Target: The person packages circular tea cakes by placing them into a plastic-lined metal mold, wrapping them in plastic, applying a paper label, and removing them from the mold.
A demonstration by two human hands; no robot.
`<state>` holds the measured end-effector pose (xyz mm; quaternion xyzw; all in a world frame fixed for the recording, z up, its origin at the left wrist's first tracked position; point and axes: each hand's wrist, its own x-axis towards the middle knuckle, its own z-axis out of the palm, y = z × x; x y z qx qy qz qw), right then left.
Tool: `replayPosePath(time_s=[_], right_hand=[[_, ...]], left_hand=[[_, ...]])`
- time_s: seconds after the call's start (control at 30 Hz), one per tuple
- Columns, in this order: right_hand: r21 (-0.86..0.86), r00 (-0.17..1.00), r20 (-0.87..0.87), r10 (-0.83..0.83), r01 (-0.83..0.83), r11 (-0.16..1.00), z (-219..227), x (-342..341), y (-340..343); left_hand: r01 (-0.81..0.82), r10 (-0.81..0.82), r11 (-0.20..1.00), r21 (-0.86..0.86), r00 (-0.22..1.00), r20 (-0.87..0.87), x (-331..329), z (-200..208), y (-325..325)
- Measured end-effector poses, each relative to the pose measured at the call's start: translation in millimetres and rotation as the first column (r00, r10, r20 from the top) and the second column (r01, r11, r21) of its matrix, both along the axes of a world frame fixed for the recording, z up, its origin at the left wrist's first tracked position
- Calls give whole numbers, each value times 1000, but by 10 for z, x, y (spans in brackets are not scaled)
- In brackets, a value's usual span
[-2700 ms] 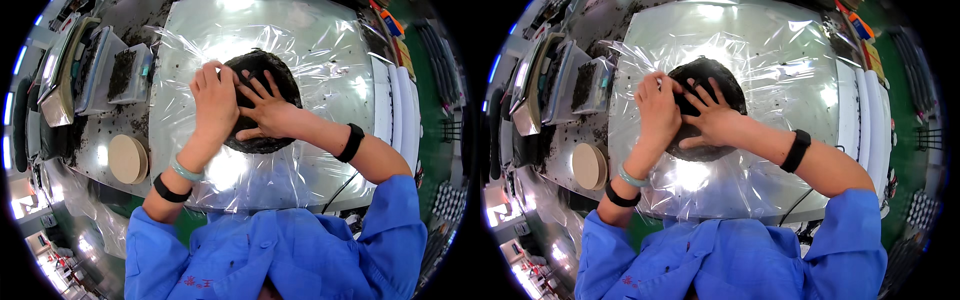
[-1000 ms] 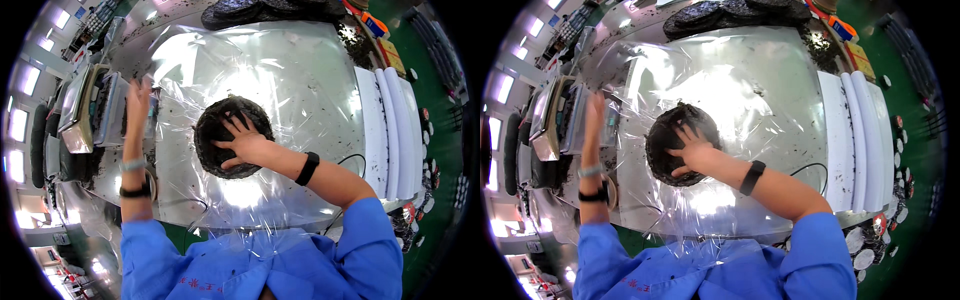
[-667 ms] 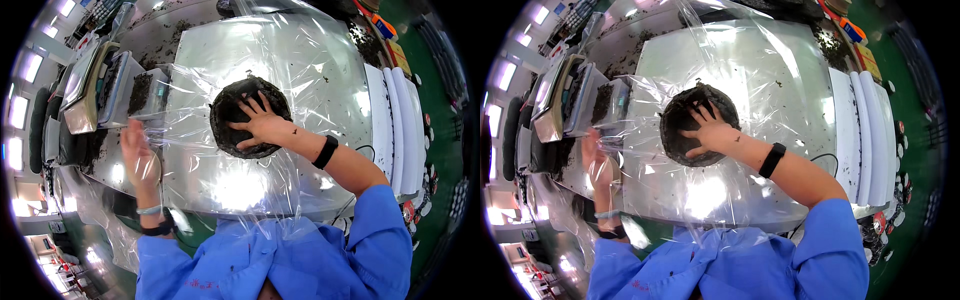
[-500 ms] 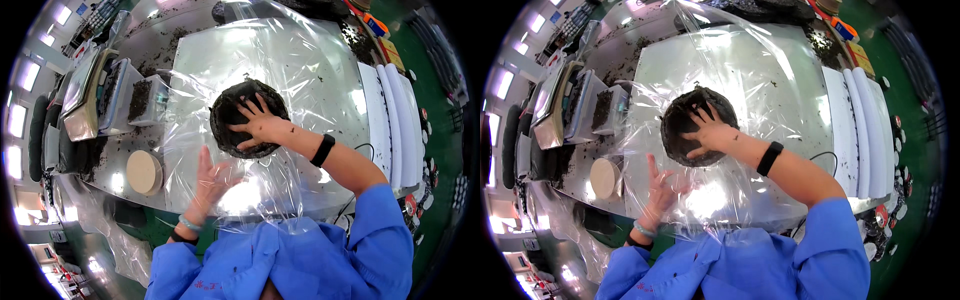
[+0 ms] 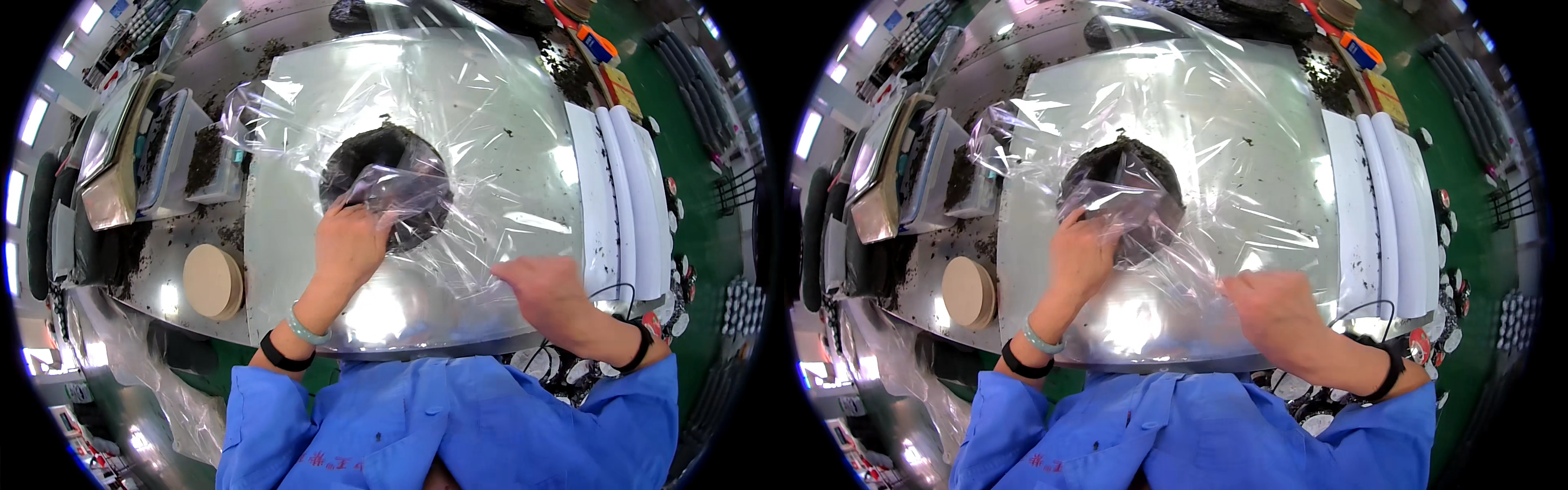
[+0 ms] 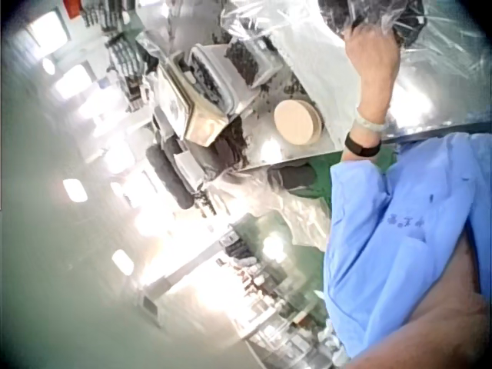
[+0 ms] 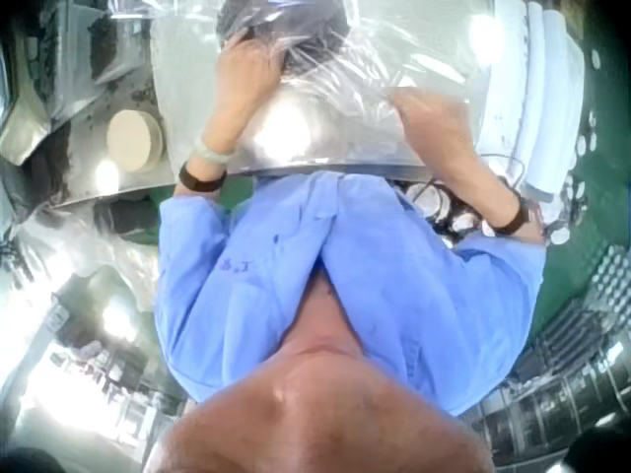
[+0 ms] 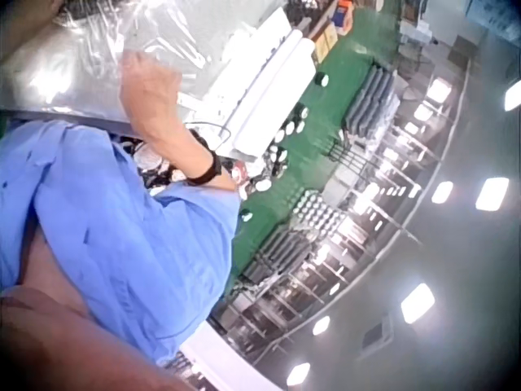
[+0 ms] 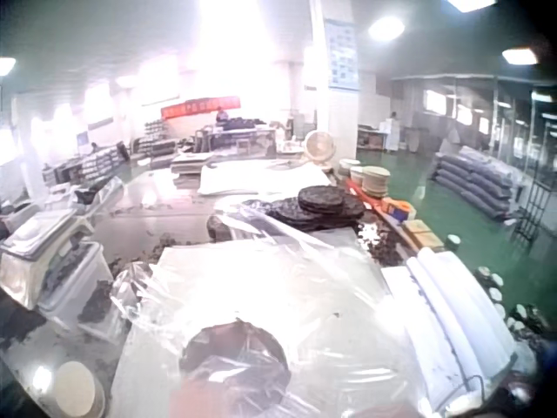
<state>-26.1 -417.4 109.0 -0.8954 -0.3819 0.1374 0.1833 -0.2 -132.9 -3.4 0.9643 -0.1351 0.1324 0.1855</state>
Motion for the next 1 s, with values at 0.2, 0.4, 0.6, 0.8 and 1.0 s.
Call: replayPosePath(time_s=[0.2, 0.4, 0.6, 0.8, 1.0], right_hand=[[716, 909, -325, -261, 417, 560, 505, 998, 131], [495, 970, 176, -168, 61, 867, -760, 1486, 646], [465, 935, 301, -188, 29, 885, -1047, 1634, 783], [338, 866, 490, -98, -85, 937, -982, 1645, 797], [195, 833, 550, -57, -62, 979, -1008, 1667, 895]], left_hand=[[9, 2, 994, 105, 994, -108, 16, 88, 42], [45, -44, 998, -37, 999, 10, 39, -29, 54], [66, -67, 998, -26, 997, -43, -5, -24, 81], [19, -50, 971, -238, 991, -125, -45, -159, 101], [42, -90, 952, -304, 985, -147, -58, -249, 176]])
